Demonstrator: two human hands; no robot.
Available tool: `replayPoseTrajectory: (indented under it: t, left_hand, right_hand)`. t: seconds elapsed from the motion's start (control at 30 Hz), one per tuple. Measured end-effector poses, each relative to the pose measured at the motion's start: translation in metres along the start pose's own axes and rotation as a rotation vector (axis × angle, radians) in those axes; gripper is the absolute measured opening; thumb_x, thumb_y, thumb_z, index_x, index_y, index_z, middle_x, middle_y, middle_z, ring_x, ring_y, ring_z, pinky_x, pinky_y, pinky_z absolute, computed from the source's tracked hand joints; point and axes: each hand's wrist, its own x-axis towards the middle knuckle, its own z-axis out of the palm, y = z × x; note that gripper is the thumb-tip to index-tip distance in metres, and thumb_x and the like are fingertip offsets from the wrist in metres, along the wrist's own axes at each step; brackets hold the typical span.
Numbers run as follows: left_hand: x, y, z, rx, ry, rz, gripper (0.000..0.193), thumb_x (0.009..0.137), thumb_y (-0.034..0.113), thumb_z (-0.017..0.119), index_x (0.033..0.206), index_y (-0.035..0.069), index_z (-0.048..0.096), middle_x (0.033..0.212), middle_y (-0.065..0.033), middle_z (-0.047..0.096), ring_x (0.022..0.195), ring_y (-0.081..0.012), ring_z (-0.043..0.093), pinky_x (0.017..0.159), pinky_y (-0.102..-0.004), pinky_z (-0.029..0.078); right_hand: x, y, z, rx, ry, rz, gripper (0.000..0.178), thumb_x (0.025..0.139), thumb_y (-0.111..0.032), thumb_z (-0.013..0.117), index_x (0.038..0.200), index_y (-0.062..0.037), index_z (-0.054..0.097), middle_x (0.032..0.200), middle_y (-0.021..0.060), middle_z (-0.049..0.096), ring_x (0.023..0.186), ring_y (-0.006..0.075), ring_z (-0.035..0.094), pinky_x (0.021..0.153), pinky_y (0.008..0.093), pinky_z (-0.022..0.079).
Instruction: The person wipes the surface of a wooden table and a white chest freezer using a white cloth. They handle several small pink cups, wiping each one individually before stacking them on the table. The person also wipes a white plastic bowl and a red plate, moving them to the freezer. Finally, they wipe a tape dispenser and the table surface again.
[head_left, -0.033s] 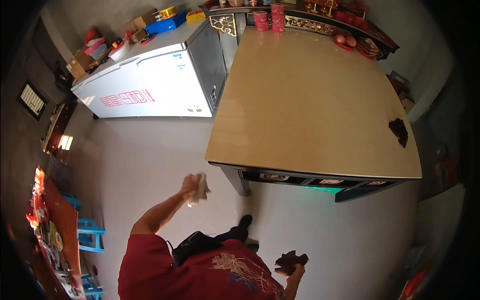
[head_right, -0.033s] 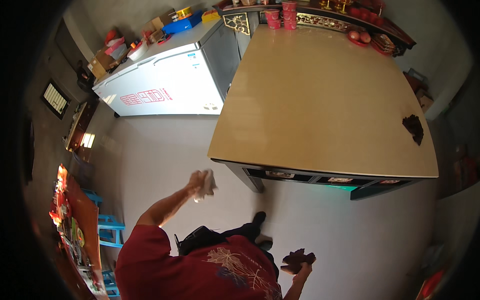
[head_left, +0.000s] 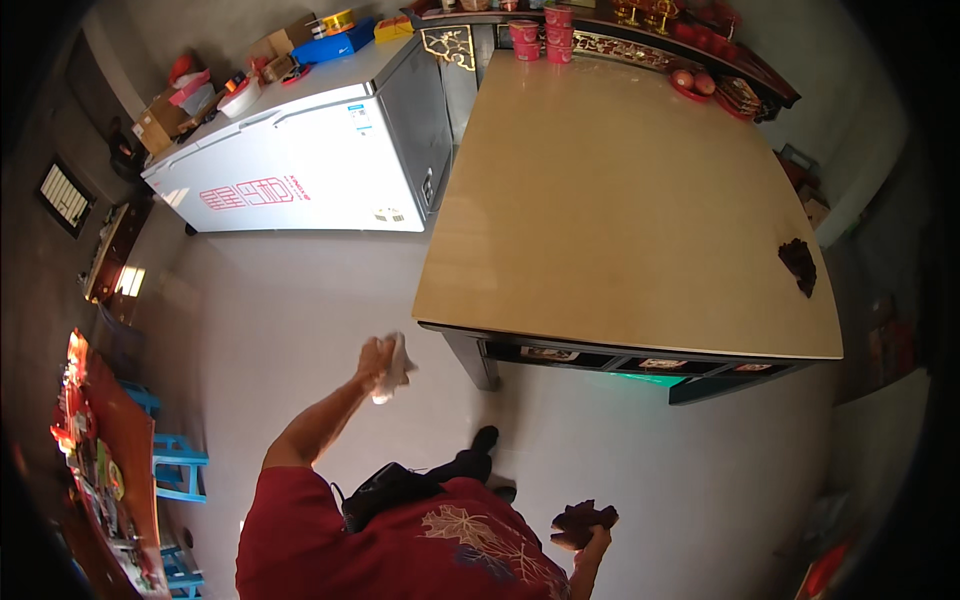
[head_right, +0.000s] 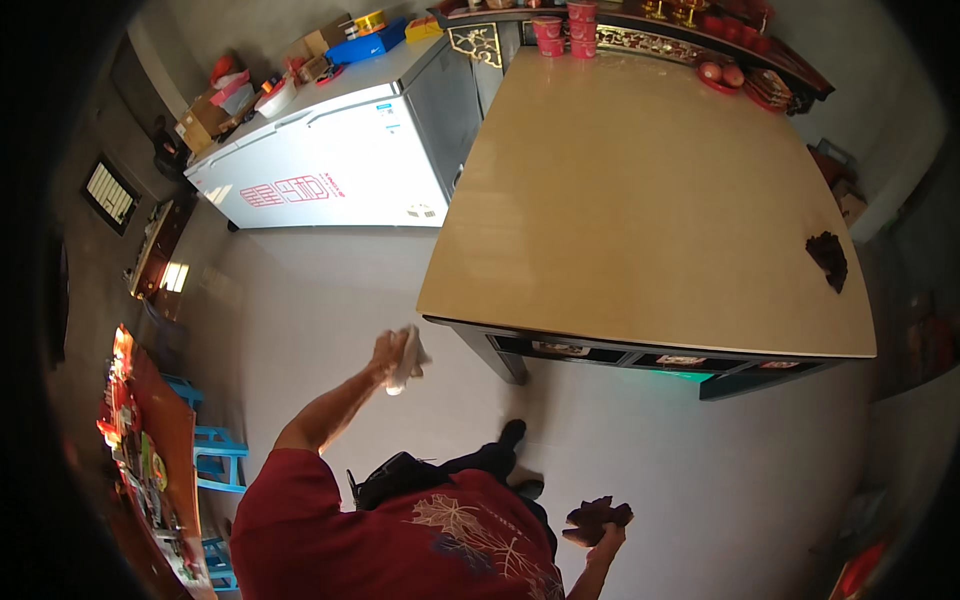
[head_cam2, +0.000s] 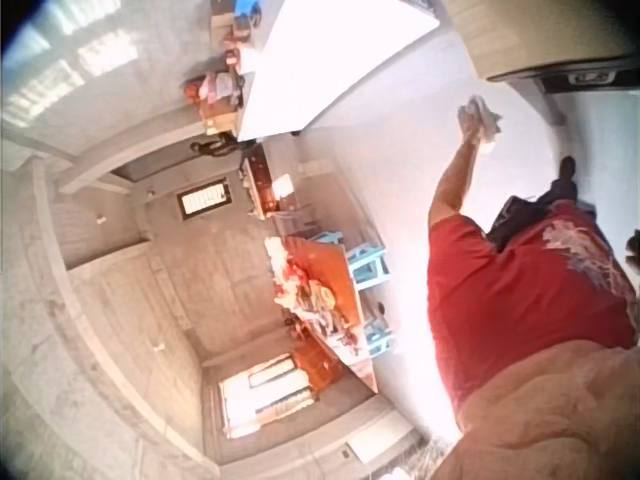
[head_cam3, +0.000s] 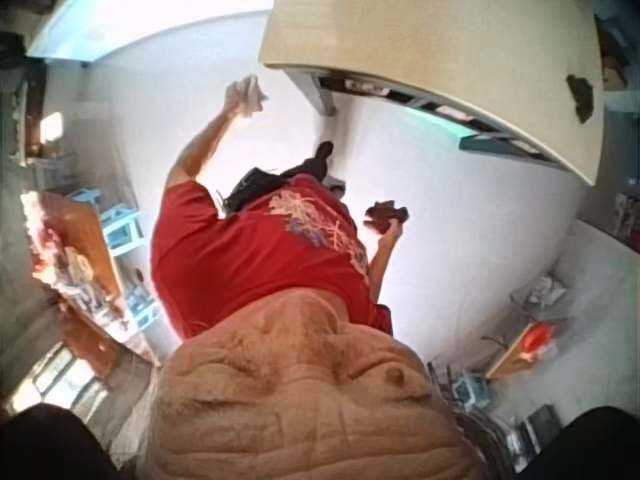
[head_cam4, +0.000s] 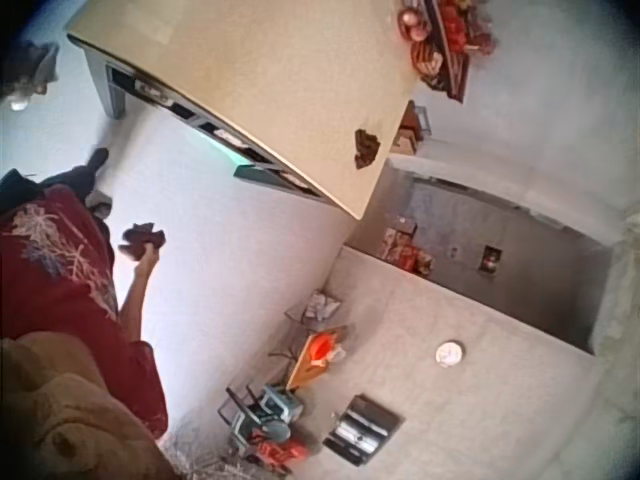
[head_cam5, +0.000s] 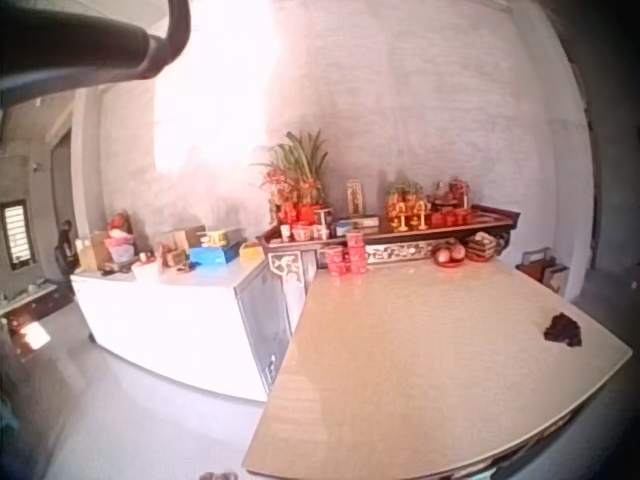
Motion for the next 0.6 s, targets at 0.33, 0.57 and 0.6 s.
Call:
replayPoseTrajectory:
  t: [0.33, 0.57, 0.6]
  left_hand:
    - [0.117, 0.01, -0.01, -0.749, 0.066, 0.189, 0.027, 0.088, 0.009, 0.062, 0.113, 0.0, 0.061, 0.1, -0.0041, 0.066, 0.087, -0.01, 0.059, 0.073, -0.0277, 0.05]
    - [0.206, -0.053, 0.032, -0.944, -0.133, 0.296, 0.023, 0.088, 0.01, 0.06, 0.107, -0.002, 0.063, 0.093, -0.0035, 0.068, 0.081, -0.0092, 0.057, 0.069, -0.0298, 0.051]
    - [0.222, -0.062, 0.044, -1.022, -0.18, 0.361, 0.031, 0.089, 0.014, 0.061, 0.115, -0.001, 0.059, 0.102, -0.0047, 0.065, 0.088, -0.0088, 0.056, 0.072, -0.0282, 0.051]
  right_hand:
    - [-0.03, -0.036, 0.071, -0.033, 0.067, -0.055, 0.045, 0.069, -0.01, 0.05, 0.112, 0.0026, 0.057, 0.101, 0.0105, 0.062, 0.094, 0.0236, 0.06, 0.085, 0.0356, 0.049]
    - [-0.044, -0.019, 0.126, -0.077, 0.17, -0.032, 0.041, 0.07, -0.009, 0.052, 0.109, 0.0031, 0.059, 0.096, 0.009, 0.063, 0.088, 0.0227, 0.06, 0.08, 0.0361, 0.049]
    - [-0.045, -0.013, 0.133, -0.079, 0.184, -0.038, 0.04, 0.07, -0.009, 0.053, 0.108, 0.0032, 0.059, 0.095, 0.009, 0.063, 0.087, 0.0226, 0.06, 0.079, 0.0361, 0.049]
